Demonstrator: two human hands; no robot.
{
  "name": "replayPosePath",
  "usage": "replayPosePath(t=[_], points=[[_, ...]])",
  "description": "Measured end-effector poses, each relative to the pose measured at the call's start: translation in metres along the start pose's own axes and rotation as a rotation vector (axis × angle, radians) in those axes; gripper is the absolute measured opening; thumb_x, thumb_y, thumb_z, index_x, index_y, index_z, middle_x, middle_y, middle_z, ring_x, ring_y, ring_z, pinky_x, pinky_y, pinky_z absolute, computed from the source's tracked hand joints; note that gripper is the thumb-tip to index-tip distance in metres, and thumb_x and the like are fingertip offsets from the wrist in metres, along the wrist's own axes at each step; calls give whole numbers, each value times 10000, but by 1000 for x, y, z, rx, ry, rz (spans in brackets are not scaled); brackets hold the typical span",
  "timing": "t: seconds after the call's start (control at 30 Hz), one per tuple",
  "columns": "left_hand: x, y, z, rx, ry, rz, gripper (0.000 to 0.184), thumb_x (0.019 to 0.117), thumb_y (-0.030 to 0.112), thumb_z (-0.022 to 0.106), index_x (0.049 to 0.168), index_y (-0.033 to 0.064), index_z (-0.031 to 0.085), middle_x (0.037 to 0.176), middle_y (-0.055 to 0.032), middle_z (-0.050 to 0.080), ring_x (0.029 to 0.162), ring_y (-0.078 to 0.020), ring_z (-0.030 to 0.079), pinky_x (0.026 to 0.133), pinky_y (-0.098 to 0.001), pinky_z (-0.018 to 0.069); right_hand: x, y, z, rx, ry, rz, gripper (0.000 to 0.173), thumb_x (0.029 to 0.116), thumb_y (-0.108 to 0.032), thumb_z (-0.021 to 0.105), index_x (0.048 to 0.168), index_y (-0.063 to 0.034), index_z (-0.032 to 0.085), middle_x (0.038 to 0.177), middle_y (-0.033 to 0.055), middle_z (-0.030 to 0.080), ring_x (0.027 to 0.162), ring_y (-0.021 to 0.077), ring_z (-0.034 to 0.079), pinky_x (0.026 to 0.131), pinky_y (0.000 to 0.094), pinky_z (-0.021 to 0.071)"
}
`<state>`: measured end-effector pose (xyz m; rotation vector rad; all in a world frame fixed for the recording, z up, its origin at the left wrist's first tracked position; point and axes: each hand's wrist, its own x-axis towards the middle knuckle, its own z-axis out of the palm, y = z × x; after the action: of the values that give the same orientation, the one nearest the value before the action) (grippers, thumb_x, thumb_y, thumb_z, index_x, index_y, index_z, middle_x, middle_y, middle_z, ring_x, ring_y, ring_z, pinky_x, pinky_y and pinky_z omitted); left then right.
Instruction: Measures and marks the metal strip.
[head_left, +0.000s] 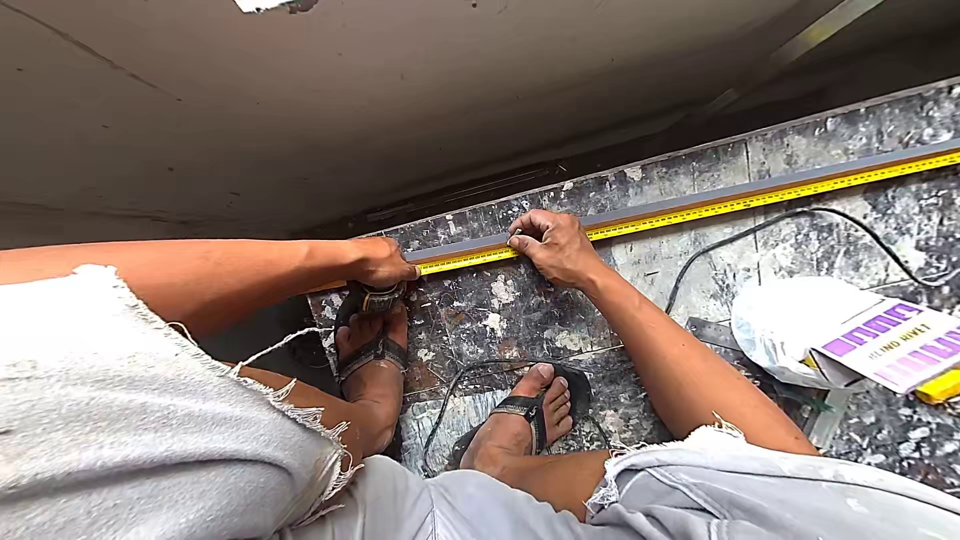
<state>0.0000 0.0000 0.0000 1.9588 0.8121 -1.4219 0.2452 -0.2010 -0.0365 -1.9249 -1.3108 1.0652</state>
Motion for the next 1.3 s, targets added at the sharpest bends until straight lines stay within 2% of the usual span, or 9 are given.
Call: replayPosePath(t=[0.37,0.47,0.67,0.73,0.8,0.87,0.93,1.07,1.3], points=[[-5,4,-5,12,-7,-30,631,1042,585,449,865,31,693,883,-171,680,861,-322,672,756,-569,519,0,1,8,-41,89,-6,149,987,-231,657,1087,-145,726,922,-5,746,819,89,707,801,360,596],[-10,4,-4,-12,-17,2,622,1056,567,430,895,30,699,895,-182,684,880,-343,675,775,-595,522,-10,-4,7,185,215,58,145,957,-194,697,1070,-110,731,906,8,745,781,83,708,759,305,613],[-25,-13,1,-154,-40,198,566,1071,558,426,938,105,738,814,-94,681,765,-245,655,748,-524,528,-84,-18,-5,350,252,183,145,887,-135,656,1019,-97,700,757,30,661,583,148,602,525,353,533],[-32,-5,8,-154,-23,254,534,1059,557,460,919,134,754,810,-68,711,763,-223,684,747,-524,561,-111,-12,4,294,148,361,157,900,-217,669,1026,-133,709,777,23,671,624,164,628,574,402,559],[-52,22,-4,-118,-34,317,510,1062,543,442,919,147,730,813,-52,691,772,-221,668,746,-523,539,-128,-4,4,457,153,517,378,975,-351,641,1237,-80,672,1033,62,735,896,180,712,793,408,605],[-87,57,-20,-78,-53,329,499,1061,545,420,925,158,705,812,-42,673,777,-222,655,728,-519,516,-140,-8,-5,884,279,494,513,1047,-387,472,1389,-14,557,1226,141,712,1063,250,708,830,415,600],[-121,87,-26,-98,-93,327,494,1055,552,424,922,166,703,804,-28,675,749,-197,654,702,-492,522,-149,-21,-15,1246,375,367,565,1091,-429,301,1409,-5,496,1216,218,692,1014,317,708,789,458,597],[-137,146,-17,-145,-118,398,503,1058,564,414,990,162,708,835,-41,675,769,-203,654,715,-483,527,-155,-33,-27,1282,662,296,348,1115,-229,367,1215,29,579,946,180,706,718,217,683,619,348,581],[-52,236,28,-252,249,631,475,1042,537,384,962,194,702,795,2,668,737,-178,654,695,-475,536,-192,-20,-18,1145,738,382,333,1084,-230,470,1279,-2,614,1055,119,727,781,196,698,609,332,572]])
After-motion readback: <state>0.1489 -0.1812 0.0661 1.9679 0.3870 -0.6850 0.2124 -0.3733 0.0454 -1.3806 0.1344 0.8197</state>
